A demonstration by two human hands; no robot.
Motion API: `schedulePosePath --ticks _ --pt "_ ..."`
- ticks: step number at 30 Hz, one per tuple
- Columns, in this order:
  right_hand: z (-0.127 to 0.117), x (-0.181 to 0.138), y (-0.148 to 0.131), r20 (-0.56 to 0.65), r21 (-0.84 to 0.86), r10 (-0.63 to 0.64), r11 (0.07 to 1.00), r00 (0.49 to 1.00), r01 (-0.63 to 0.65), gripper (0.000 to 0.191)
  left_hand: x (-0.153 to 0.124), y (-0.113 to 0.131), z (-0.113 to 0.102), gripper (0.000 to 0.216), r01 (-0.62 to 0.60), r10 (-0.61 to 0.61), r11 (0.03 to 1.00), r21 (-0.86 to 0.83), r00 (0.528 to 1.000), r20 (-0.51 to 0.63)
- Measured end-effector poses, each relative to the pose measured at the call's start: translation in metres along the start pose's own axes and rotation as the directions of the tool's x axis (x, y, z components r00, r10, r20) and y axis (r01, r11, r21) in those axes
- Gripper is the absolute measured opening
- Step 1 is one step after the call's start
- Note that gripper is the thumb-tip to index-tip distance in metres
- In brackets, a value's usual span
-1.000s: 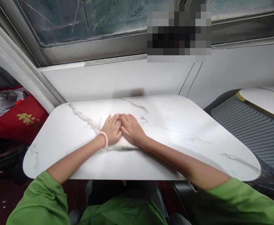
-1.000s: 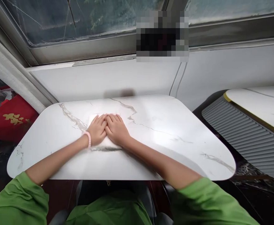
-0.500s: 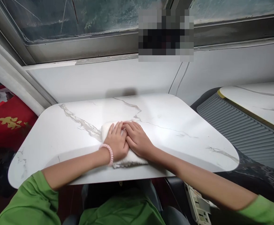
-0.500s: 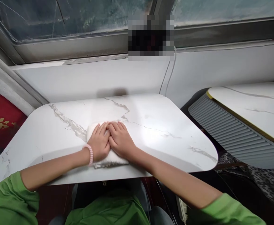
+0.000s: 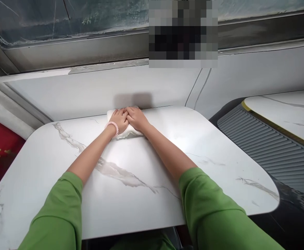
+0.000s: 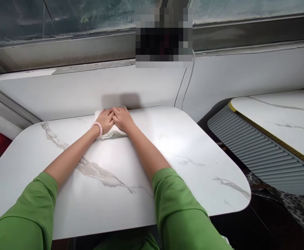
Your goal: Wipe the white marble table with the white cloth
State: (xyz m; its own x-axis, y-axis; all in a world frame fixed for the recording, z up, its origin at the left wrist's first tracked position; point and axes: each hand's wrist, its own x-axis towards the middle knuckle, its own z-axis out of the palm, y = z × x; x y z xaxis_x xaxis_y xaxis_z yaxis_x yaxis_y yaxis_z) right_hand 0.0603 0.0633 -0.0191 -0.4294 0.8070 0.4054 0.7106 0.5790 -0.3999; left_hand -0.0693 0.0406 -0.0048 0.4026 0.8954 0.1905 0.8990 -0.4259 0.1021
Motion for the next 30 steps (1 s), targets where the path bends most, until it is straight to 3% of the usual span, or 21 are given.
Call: schedulePosePath --ticks 6,13,17,22,26,30 --pt "0.002 0.009 0.012 -0.016 0.012 0.007 1.0 1.0 -0.006 0.025 0.015 -0.005 0.004 0.043 0.009 -0.009 1.0 0.021 1.0 -0.007" --pt "-0.003 -0.015 0.006 -0.054 0.065 -0.02 0.998 0.998 0.024 0.03 -0.006 0.014 -0.002 0.047 0.032 -0.032 0.999 0.023 0.999 0.007" --pt "-0.02 -0.056 -0.006 -0.034 0.083 -0.064 0.994 0.997 0.067 0.034 -0.039 0.046 -0.004 0.048 0.038 -0.038 0.999 0.016 0.999 0.011" --pt "-0.051 -0.13 -0.033 -0.015 0.081 -0.132 0.988 0.991 0.133 0.036 -0.099 0.104 -0.012 0.051 0.032 -0.032 0.999 0.016 0.999 0.028" --pt "-0.078 -0.192 -0.06 0.001 0.084 -0.123 0.989 0.992 0.122 0.037 -0.149 0.147 -0.021 0.055 -0.037 0.038 0.999 -0.007 0.996 0.082" --pt "-0.095 -0.238 -0.075 0.011 0.09 -0.065 0.994 0.998 0.063 0.042 -0.176 0.171 -0.024 0.058 -0.154 0.158 0.987 -0.056 0.983 0.095"
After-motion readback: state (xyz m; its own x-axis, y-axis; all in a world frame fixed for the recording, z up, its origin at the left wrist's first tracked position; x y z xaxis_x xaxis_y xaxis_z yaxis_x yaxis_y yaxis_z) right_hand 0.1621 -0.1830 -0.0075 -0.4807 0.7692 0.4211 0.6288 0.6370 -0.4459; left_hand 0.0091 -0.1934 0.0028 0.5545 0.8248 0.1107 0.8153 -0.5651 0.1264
